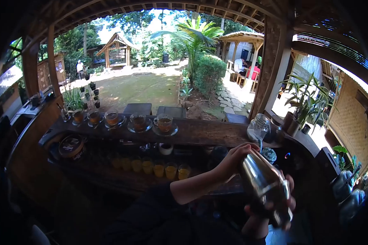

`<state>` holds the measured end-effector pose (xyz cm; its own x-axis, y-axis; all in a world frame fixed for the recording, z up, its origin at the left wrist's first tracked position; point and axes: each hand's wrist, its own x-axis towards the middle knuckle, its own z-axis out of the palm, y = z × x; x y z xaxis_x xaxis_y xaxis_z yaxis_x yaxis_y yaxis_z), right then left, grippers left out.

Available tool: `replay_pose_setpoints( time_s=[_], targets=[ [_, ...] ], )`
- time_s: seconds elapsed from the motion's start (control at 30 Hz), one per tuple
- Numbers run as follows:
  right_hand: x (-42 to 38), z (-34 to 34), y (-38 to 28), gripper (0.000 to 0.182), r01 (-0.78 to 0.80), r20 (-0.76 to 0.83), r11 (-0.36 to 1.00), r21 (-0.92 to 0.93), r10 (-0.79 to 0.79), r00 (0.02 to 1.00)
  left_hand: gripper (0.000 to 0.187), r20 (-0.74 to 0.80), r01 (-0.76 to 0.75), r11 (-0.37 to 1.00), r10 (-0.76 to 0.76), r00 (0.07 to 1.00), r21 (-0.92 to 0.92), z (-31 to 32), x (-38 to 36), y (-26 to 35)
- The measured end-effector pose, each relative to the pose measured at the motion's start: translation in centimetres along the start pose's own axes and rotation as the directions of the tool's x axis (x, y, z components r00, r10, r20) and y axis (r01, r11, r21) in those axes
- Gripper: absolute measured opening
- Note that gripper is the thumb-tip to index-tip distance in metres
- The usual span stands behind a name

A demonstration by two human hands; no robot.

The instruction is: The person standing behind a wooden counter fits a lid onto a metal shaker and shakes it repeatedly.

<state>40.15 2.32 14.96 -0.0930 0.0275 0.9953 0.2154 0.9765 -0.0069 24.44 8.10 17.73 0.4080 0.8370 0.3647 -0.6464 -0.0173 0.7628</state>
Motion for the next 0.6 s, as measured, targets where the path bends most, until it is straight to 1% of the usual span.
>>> replay_pose_setpoints(
  time_s=[0.03, 0.07, 0.1, 0.13, 0.17, 0.2, 0.23, 0.27, 0.3, 0.33, 0.37, 0.4, 0.43, 0.47, 0.5, 0.53, 0.57, 0.6],
  targets=[
    [1.5, 1.3, 2.1, 0.097, 0.026, -0.005, 0.999, -0.030, -0.026, 1.000, 0.050, -0.098, 0.105, 0.985, -0.119, 0.988, -0.134, -1.9, 0.7, -1.5],
    [1.6, 2.2, 3.6, 0.096, 0.051, -0.009, 0.997, -0.058, -0.051, 0.999, 0.049, -0.078, 0.234, 0.940, -0.260, 0.962, -0.250, -3.4, 0.2, -2.0],
    [1.3, 3.5, 3.4, 0.095, -0.192, -0.118, 0.981, -0.008, 0.190, 0.975, 0.047, -0.136, 0.307, 0.903, -0.359, 0.923, -0.299, -5.5, 0.1, -3.5],
    [1.4, 4.8, 3.3, 0.093, -0.411, -0.214, 0.909, 0.065, 0.415, 0.884, 0.045, -0.184, 0.373, 0.861, -0.451, 0.873, -0.345, -7.2, 0.2, -4.2],
    [1.9, 5.1, 2.8, 0.096, -0.326, -0.165, 0.944, 0.052, 0.330, 0.929, 0.045, -0.197, 0.353, 0.874, -0.431, 0.880, -0.334, -6.4, -0.5, -2.1],
    [3.0, 5.6, 1.5, 0.094, -0.117, -0.087, 0.993, 0.008, 0.118, 0.989, 0.044, -0.170, 0.270, 0.899, -0.343, 0.924, -0.345, -4.4, -2.0, 0.7],
    [4.7, 6.1, -1.0, 0.091, -0.048, 0.051, 0.996, 0.077, 0.044, 0.998, 0.042, -0.148, 0.184, 0.913, -0.252, 0.956, -0.365, -3.5, -3.3, 2.7],
    [5.6, 6.8, -2.8, 0.089, 0.009, 0.184, 0.987, 0.157, -0.038, 0.982, 0.040, -0.086, 0.088, 0.947, -0.120, 0.989, -0.308, -4.0, -4.2, 4.0],
    [4.9, 8.2, -2.7, 0.089, 0.008, 0.190, 0.982, 0.190, -0.045, 0.981, 0.039, -0.001, -0.024, 0.960, 0.025, 1.000, -0.278, -4.3, -5.4, 5.4],
    [3.8, 9.7, -2.5, 0.077, 0.098, 0.172, 0.922, 0.376, -0.173, 0.970, 0.038, 0.089, -0.137, 0.958, 0.164, 0.982, -0.252, -4.4, -6.7, 7.2],
    [3.1, 11.1, -2.6, 0.065, 0.177, 0.127, 0.820, 0.545, -0.289, 0.949, 0.040, 0.065, -0.169, 0.938, 0.197, 0.978, -0.302, -5.2, -7.9, 8.3],
    [6.3, 12.2, -4.4, 0.074, -0.076, 0.371, 0.858, 0.507, -0.137, 0.919, 0.037, -0.019, -0.207, 0.935, 0.210, 0.977, -0.288, -6.8, -8.8, 9.1],
    [7.4, 14.7, -4.1, 0.074, -0.013, 0.380, 0.911, 0.411, -0.158, 0.912, 0.037, -0.129, -0.148, 0.898, 0.103, 0.986, -0.414, -9.2, -9.4, 9.0],
    [7.5, 17.2, -3.4, 0.075, 0.058, 0.392, 0.949, 0.311, -0.183, 0.902, 0.036, -0.219, -0.113, 0.833, -0.010, 0.976, -0.541, -11.9, -10.1, 8.4],
    [5.6, 20.4, -1.4, 0.076, -0.135, 0.396, 0.928, 0.348, -0.015, 0.918, 0.037, -0.178, -0.130, 0.784, 0.025, 0.984, -0.607, -14.4, -11.6, 7.2],
    [3.7, 23.6, 0.3, 0.076, -0.321, 0.412, 0.868, 0.379, 0.153, 0.898, 0.039, -0.463, -0.174, 0.824, -0.118, 0.878, -0.539, -16.8, -12.8, 5.5],
    [3.4, 25.7, 0.1, 0.078, -0.537, 0.528, 0.787, 0.304, 0.330, 0.782, 0.038, -0.443, -0.188, 0.770, -0.135, 0.886, -0.610, -18.6, -14.9, 4.4],
    [4.0, 27.3, -1.4, 0.075, -0.468, 0.533, 0.782, 0.412, 0.209, 0.820, 0.038, -0.415, -0.196, 0.716, -0.143, 0.898, -0.670, -17.9, -16.7, 6.5]
  ],
)
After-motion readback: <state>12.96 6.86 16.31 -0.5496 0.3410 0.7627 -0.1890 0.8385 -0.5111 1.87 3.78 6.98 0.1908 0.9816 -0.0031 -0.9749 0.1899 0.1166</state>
